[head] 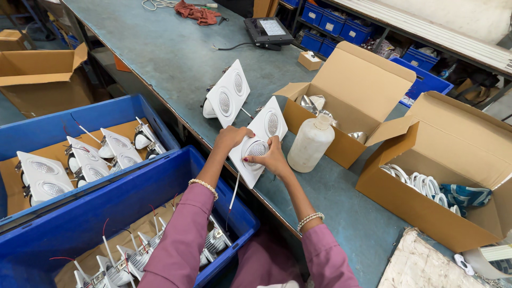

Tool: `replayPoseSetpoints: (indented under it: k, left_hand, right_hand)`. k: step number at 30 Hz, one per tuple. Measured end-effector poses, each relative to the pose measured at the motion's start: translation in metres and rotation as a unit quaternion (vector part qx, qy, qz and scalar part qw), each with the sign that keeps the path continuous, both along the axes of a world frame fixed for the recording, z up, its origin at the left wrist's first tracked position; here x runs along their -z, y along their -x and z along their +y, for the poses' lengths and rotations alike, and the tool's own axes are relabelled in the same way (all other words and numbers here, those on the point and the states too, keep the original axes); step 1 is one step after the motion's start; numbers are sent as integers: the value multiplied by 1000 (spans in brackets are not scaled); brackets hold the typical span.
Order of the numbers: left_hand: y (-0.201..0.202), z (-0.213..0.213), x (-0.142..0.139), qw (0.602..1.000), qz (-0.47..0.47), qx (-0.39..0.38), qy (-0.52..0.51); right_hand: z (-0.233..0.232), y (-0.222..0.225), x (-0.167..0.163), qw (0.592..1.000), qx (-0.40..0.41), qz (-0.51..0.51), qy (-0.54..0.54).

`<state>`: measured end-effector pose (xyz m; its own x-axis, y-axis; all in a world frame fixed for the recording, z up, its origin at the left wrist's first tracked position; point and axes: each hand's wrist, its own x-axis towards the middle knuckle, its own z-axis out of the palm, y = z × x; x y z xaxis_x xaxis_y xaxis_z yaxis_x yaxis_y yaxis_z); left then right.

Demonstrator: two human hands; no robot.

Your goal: The person assembles a dual recessed LED light fixture by wiping the housing, inserting reflectors and LED modules, and securing them with white plastic rings. She uses pliers to adjust internal components and places the completed unit into a blue bin.

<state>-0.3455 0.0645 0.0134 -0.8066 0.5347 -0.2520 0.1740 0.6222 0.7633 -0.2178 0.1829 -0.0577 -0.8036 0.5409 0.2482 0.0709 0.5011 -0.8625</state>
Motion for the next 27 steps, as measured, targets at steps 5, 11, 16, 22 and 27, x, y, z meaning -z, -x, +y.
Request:
replayPoseSetpoints:
  k: [5, 11, 16, 22, 27]
  left_hand:
    - [1, 0, 0, 1000, -7, 5, -5]
    - [0, 4, -1, 1000, 9, 15, -8]
    - [-4, 6, 8, 1000, 24, 1, -14]
    - [5, 16, 24, 999, -14, 11, -38]
    - [11, 23, 33, 996, -42, 23, -70]
  right_hand:
    - [-4, -1, -5, 999, -15, 3, 31]
    - [-3, -2, 2, 999, 3, 10, 37]
    - [3, -10, 14, 990, 39, 76, -111]
    - [13, -15, 16, 999, 1, 33, 13]
    - [18, -3, 14, 999, 25, 17, 12]
